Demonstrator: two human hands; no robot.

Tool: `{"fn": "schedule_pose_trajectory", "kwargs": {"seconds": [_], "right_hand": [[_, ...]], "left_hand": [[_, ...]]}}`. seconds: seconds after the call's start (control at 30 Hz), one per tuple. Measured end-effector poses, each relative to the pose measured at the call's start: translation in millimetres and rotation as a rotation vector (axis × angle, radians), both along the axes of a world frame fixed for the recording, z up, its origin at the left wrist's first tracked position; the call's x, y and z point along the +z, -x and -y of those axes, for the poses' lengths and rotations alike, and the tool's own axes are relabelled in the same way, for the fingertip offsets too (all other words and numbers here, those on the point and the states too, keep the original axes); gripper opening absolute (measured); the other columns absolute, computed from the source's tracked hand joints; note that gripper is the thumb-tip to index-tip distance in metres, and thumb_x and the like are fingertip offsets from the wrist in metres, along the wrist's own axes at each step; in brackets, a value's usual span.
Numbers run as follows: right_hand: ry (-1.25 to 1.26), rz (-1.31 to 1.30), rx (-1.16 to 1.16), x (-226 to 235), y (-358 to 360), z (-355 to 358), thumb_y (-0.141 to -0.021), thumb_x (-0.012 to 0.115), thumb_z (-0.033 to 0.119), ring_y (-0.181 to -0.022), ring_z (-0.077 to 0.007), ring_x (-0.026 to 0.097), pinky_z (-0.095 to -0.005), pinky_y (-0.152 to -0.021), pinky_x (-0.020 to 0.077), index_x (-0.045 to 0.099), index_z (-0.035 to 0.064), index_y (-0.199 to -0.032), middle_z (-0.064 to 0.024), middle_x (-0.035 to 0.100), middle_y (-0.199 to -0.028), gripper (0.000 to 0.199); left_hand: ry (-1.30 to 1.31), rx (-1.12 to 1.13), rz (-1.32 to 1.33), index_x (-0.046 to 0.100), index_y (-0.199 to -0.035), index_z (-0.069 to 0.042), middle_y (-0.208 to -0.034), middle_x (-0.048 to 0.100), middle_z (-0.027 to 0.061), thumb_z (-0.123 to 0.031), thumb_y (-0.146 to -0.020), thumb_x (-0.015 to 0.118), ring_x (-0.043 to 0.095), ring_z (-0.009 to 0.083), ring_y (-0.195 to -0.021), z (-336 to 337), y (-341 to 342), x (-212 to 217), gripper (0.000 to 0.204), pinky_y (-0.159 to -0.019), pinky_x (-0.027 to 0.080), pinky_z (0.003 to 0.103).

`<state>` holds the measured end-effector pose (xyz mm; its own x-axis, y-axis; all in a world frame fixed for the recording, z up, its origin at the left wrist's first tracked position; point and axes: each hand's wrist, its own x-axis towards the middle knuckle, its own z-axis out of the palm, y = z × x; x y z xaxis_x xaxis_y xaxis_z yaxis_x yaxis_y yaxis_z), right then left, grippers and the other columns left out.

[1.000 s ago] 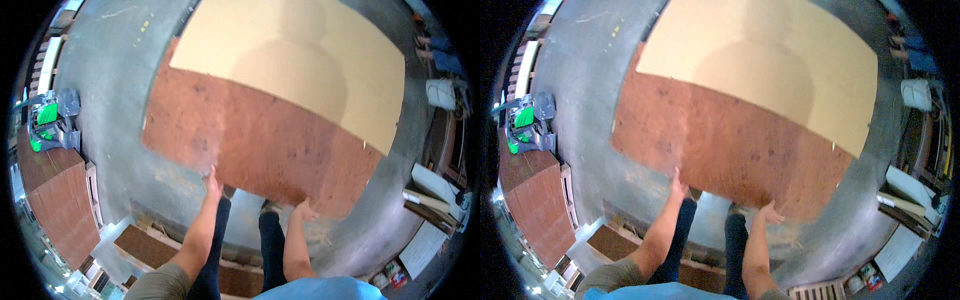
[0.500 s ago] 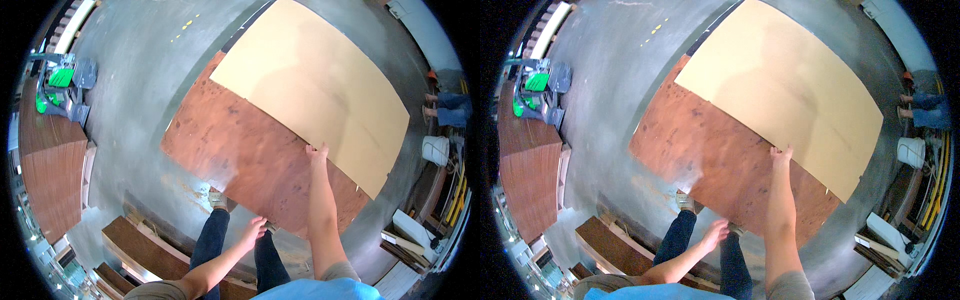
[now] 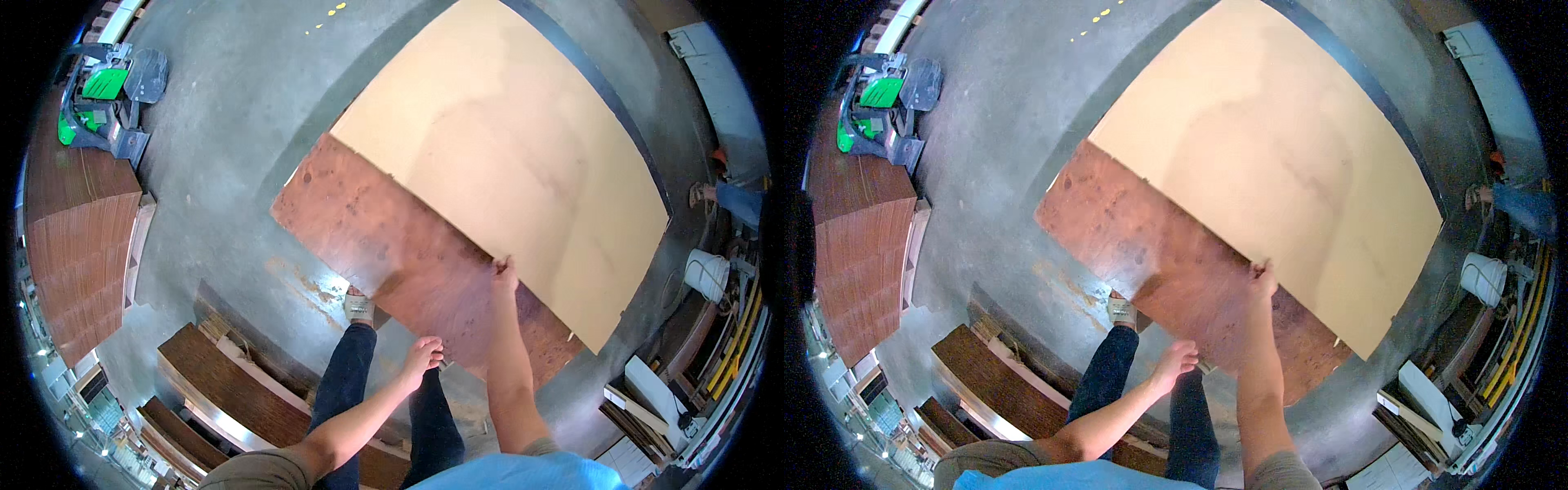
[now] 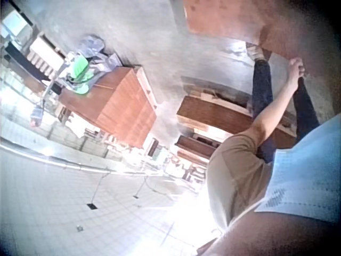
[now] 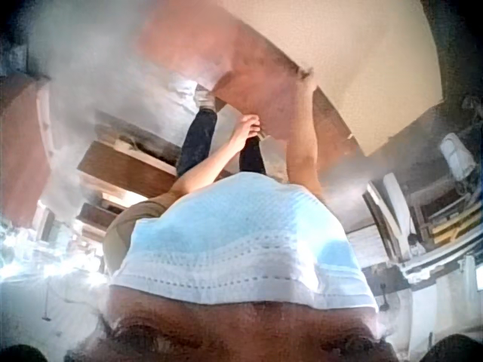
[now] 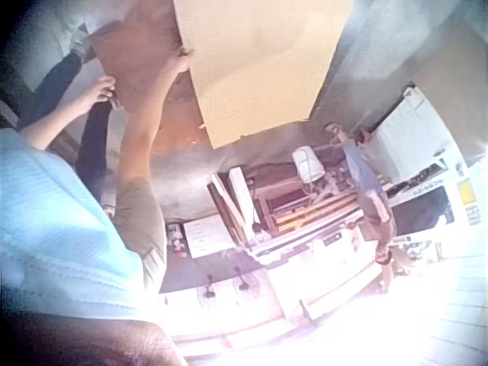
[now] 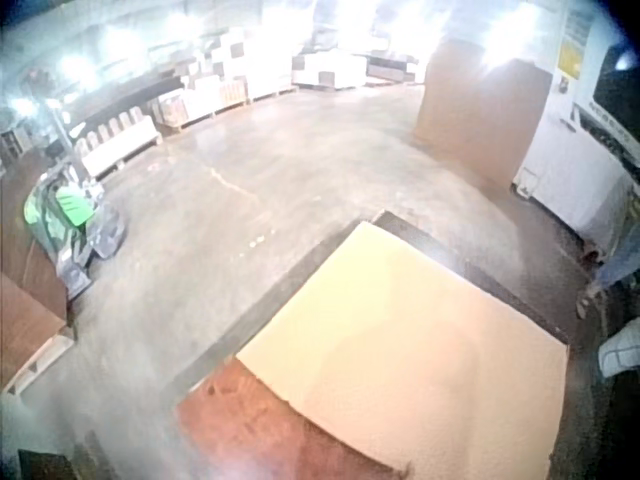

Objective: The person moves large wooden panels and a stack of panels using a manual pallet jack in a workshop. They then place individual panels onto a CNC drilling machine.

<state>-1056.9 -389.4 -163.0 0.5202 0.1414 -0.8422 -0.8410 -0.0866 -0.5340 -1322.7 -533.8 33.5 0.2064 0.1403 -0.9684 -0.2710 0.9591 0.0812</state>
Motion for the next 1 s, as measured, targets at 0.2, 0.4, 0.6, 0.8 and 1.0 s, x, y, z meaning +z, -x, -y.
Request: {"fn": "schedule_pose_trajectory", "kwargs": {"seconds": [0.2, 0.4, 0.6, 0.8, 1.0], "right_hand": [[-0.081, -0.167, -0.109, -21, 76, 31, -0.112, 0.058, 0.023, -0.063, -0.0141, 0.061, -0.0355, -0.073, 0.067, 0.063, 0.0091, -0.096, -0.001, 0.057, -0.07, 0.023], [0.021, -0.22, -0.174, -25, 99, 25, -0.114, 0.053, 0.023, -0.057, -0.0151, 0.058, -0.0375, -0.076, 0.0673, 0.06, 0.0106, -0.093, -0.0022, 0.064, -0.075, 0.025], [0.325, -0.122, 0.189, 26, 84, 58, -0.105, 0.067, 0.03, -0.098, -0.0299, 0.066, -0.0547, -0.085, 0.0581, 0.062, 0.0023, -0.129, -0.0141, 0.071, -0.107, 0.037], [0.303, 0.866, 1.525, 226, 132, 193, -0.104, 0.068, 0.046, -0.058, -0.0244, 0.057, -0.0483, -0.057, 0.0463, 0.062, -0.0081, -0.07, -0.013, 0.062, -0.063, 0.064], [0.342, 0.881, 2.137, 343, 128, 277, -0.103, 0.06, 0.033, -0.093, -0.0351, 0.069, -0.049, -0.085, 0.053, 0.074, -0.003, -0.109, -0.0214, 0.075, -0.1, 0.039]], "left_hand": [[0.007, 0.061, -0.009, 0.064, -0.131, -0.01, -0.11, 0.071, 0.0037, -0.033, -0.104, 0.066, 0.069, 0.0153, -0.094, 1, 4, 5, 0.036, -0.079, 0.057, 0.031], [0.001, 0.058, -0.013, 0.06, -0.137, -0.012, -0.111, 0.071, 0.0025, -0.033, -0.104, 0.068, 0.069, 0.0148, -0.094, 0, 15, 5, 0.041, -0.078, 0.057, 0.031], [-0.182, 0.081, 0.001, 0.055, -0.15, -0.008, -0.103, 0.073, 0.0037, -0.022, -0.104, 0.07, 0.071, 0.0133, -0.089, 9, 52, 41, 0.05, -0.077, 0.057, 0.029], [-0.459, -0.555, -0.234, 0.059, -0.148, -0.013, -0.112, 0.073, 0.0083, -0.026, -0.102, 0.071, 0.073, 0.0263, -0.093, 69, 199, 168, 0.05, -0.083, 0.058, 0.04], [-0.386, -0.997, -0.162, 0.028, -0.17, -0.027, -0.181, 0.005, 0.0076, -0.074, -0.098, 0.055, -0.002, 0.0422, -0.165, 155, 300, 303, 0.09, -0.124, 0.014, 0.076]]}}
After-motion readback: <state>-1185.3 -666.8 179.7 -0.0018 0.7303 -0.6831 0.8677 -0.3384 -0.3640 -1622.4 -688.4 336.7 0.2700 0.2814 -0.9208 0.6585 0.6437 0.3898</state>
